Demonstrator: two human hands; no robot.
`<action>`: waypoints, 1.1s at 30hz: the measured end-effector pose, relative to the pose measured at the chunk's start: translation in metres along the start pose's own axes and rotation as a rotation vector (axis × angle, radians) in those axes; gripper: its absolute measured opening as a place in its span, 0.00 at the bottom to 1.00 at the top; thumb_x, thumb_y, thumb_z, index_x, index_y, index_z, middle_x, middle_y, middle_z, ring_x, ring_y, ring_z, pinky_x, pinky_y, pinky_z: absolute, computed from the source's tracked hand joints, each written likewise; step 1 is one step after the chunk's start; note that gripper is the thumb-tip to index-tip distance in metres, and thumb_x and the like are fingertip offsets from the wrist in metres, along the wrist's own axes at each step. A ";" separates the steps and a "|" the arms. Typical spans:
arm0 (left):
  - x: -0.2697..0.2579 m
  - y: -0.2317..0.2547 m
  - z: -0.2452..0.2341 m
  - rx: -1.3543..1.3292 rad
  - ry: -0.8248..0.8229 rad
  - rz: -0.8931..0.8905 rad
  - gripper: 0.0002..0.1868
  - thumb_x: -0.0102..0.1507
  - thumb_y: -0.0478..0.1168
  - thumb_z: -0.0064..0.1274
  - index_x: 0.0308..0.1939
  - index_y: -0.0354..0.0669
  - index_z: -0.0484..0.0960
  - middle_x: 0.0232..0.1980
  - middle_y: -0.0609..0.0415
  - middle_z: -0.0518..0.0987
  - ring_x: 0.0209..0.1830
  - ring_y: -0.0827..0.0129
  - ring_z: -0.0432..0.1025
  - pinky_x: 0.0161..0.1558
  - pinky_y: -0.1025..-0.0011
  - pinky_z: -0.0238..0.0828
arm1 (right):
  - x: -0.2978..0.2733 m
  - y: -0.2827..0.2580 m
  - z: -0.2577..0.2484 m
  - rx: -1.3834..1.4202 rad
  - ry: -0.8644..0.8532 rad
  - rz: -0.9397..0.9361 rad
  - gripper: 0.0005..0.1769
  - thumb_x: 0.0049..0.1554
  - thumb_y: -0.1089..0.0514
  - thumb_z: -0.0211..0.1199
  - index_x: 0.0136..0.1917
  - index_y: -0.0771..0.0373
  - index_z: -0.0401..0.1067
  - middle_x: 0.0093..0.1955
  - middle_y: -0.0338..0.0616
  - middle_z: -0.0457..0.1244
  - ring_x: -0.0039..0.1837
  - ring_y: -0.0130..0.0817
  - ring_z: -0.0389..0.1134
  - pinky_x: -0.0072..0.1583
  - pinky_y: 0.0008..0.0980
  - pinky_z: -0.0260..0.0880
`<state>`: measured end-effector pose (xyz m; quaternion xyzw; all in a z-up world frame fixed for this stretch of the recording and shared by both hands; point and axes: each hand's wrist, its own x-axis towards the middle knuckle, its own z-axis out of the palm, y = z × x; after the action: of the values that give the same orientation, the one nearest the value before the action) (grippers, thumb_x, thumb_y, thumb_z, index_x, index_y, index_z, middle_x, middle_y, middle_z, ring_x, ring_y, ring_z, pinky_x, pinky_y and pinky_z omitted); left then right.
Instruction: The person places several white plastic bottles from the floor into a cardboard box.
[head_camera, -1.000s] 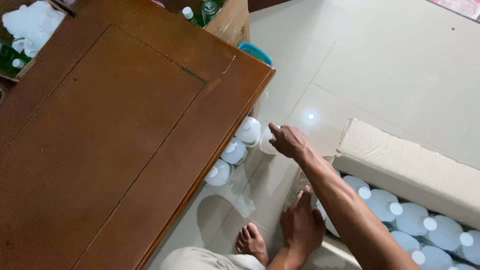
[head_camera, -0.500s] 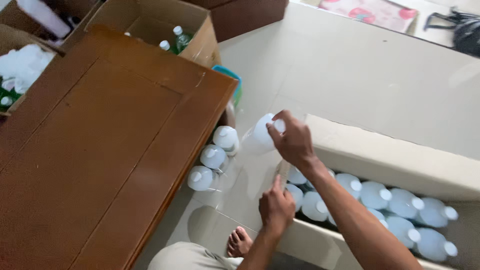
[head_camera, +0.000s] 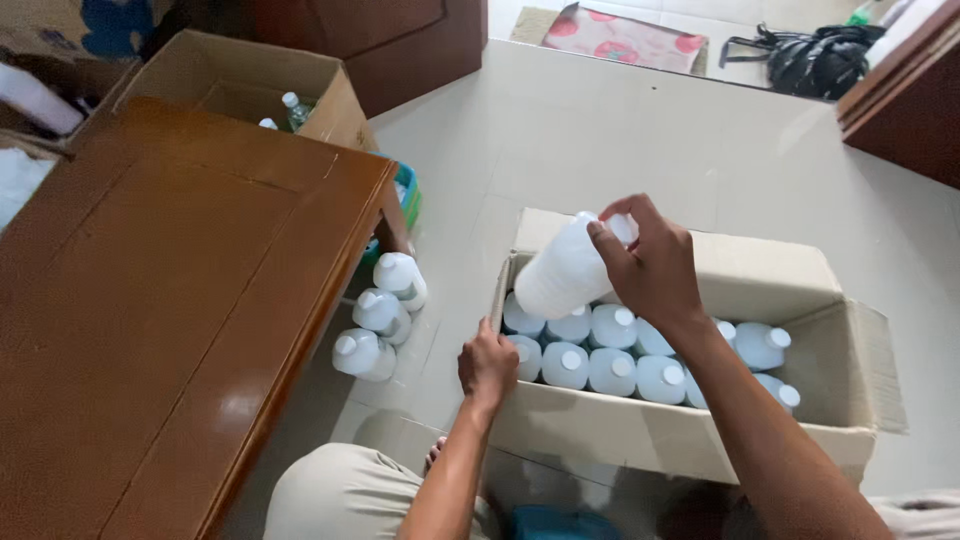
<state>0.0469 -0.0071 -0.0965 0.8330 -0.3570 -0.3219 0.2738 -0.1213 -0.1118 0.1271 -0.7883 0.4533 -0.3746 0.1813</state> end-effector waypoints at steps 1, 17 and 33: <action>0.002 -0.003 0.003 0.006 -0.001 0.008 0.30 0.63 0.45 0.40 0.70 0.52 0.74 0.53 0.35 0.84 0.53 0.39 0.80 0.52 0.45 0.78 | -0.008 0.011 -0.001 0.001 0.009 0.004 0.05 0.64 0.57 0.67 0.53 0.58 0.75 0.42 0.56 0.70 0.38 0.51 0.71 0.46 0.44 0.72; 0.008 -0.004 0.002 -0.017 0.013 0.021 0.27 0.63 0.44 0.40 0.67 0.47 0.75 0.55 0.32 0.82 0.54 0.34 0.78 0.51 0.42 0.77 | -0.028 0.102 0.055 -0.005 -0.256 -0.019 0.09 0.59 0.56 0.66 0.53 0.54 0.73 0.44 0.55 0.70 0.40 0.57 0.71 0.46 0.52 0.72; 0.001 0.005 -0.001 -0.021 0.047 0.007 0.29 0.62 0.44 0.41 0.68 0.50 0.75 0.57 0.36 0.83 0.54 0.37 0.79 0.52 0.45 0.77 | -0.002 0.140 0.121 -0.069 -0.359 0.089 0.09 0.63 0.49 0.63 0.57 0.44 0.74 0.34 0.50 0.66 0.41 0.50 0.70 0.48 0.48 0.71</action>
<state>0.0460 -0.0104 -0.0932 0.8361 -0.3502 -0.3048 0.2921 -0.1118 -0.1898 -0.0405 -0.8274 0.4607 -0.2038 0.2482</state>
